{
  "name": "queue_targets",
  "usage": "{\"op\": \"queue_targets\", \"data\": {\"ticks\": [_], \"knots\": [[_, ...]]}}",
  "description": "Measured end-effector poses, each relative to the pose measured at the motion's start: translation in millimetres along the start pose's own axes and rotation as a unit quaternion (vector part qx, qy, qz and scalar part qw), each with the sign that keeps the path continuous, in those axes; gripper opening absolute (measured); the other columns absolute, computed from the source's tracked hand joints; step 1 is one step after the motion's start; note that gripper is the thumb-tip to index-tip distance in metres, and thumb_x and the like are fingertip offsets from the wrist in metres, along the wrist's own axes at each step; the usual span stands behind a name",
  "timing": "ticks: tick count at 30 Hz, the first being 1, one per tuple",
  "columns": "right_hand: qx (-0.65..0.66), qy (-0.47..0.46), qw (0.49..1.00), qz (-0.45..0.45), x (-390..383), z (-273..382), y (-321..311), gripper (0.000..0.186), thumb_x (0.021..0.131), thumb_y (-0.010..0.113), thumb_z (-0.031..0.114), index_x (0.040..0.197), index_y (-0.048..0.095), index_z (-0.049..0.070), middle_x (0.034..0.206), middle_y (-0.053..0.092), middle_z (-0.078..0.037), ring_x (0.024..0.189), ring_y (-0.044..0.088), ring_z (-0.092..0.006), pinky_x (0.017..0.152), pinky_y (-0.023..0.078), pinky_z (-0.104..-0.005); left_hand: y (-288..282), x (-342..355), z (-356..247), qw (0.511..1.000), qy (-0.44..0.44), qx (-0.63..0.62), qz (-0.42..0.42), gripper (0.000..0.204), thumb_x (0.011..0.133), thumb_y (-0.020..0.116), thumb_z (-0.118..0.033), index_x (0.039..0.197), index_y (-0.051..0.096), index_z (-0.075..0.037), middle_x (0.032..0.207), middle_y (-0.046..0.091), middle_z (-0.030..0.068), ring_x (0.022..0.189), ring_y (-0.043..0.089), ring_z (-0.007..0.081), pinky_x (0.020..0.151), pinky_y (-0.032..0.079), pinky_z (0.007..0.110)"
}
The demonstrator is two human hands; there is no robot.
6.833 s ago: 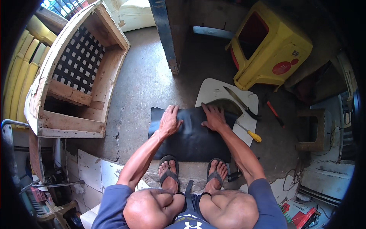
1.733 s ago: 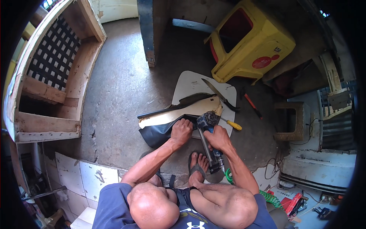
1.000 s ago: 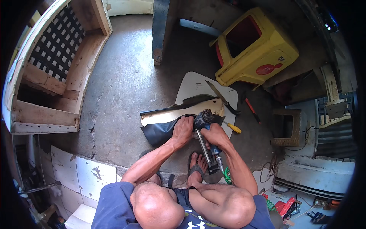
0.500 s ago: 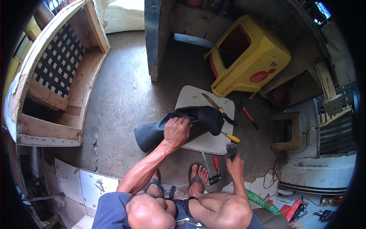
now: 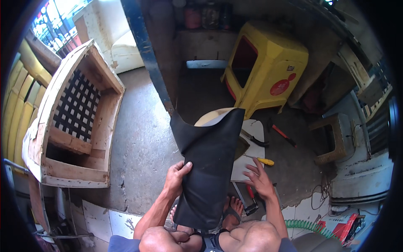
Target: The person wraps a black leather material over a foam-padded wooden base and uses a pneumatic stapler to secure the material edges to the underside of the base.
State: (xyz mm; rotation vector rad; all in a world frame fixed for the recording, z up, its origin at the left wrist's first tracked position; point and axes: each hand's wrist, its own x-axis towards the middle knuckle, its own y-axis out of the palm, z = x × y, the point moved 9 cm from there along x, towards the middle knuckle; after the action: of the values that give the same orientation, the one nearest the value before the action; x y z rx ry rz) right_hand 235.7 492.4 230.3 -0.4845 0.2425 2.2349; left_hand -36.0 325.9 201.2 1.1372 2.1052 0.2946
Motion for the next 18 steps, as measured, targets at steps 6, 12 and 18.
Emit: {"op": "queue_targets", "data": {"ticks": [6,12,18], "knots": [[0.108,-0.164,0.974,0.111,37.5,170.2,86.6,0.072,0.097,0.078,0.023,0.15,0.038,-0.004,0.135,0.064,-0.018,0.116,0.067,-0.0212,0.098,0.057,-0.0319,51.0,-32.0,-100.5,0.974,0.033,0.213,0.066,0.047,0.099,0.074,-0.038,0.121,0.066,0.002,0.106,0.072,0.0057,0.092,0.066,0.011,0.08,0.053,0.027],[0.094,-0.263,0.941,0.192,-19.4,299.8,119.9,0.06,0.101,0.073,0.017,0.146,0.041,-0.006,0.129,0.066,-0.015,0.115,0.066,-0.0184,0.101,0.055,-0.0319,94.7,-113.8,-229.7,0.922,0.143,0.352,0.071,0.035,0.1,0.075,-0.031,0.103,0.071,0.004,0.088,0.073,0.0061,0.079,0.069,0.0119,0.071,0.057,0.028],[-0.133,-0.2,0.96,0.145,-47.7,158.4,132.3,0.056,0.095,0.08,0.029,0.134,0.058,-0.006,0.106,0.074,-0.018,0.093,0.074,-0.0225,0.087,0.059,-0.0345,30.7,-169.0,-126.8,0.839,-0.039,0.543,0.012,0.032,0.098,0.075,-0.024,0.099,0.072,0.008,0.082,0.077,0.0145,0.078,0.078,0.0204,0.069,0.06,0.032]]}}
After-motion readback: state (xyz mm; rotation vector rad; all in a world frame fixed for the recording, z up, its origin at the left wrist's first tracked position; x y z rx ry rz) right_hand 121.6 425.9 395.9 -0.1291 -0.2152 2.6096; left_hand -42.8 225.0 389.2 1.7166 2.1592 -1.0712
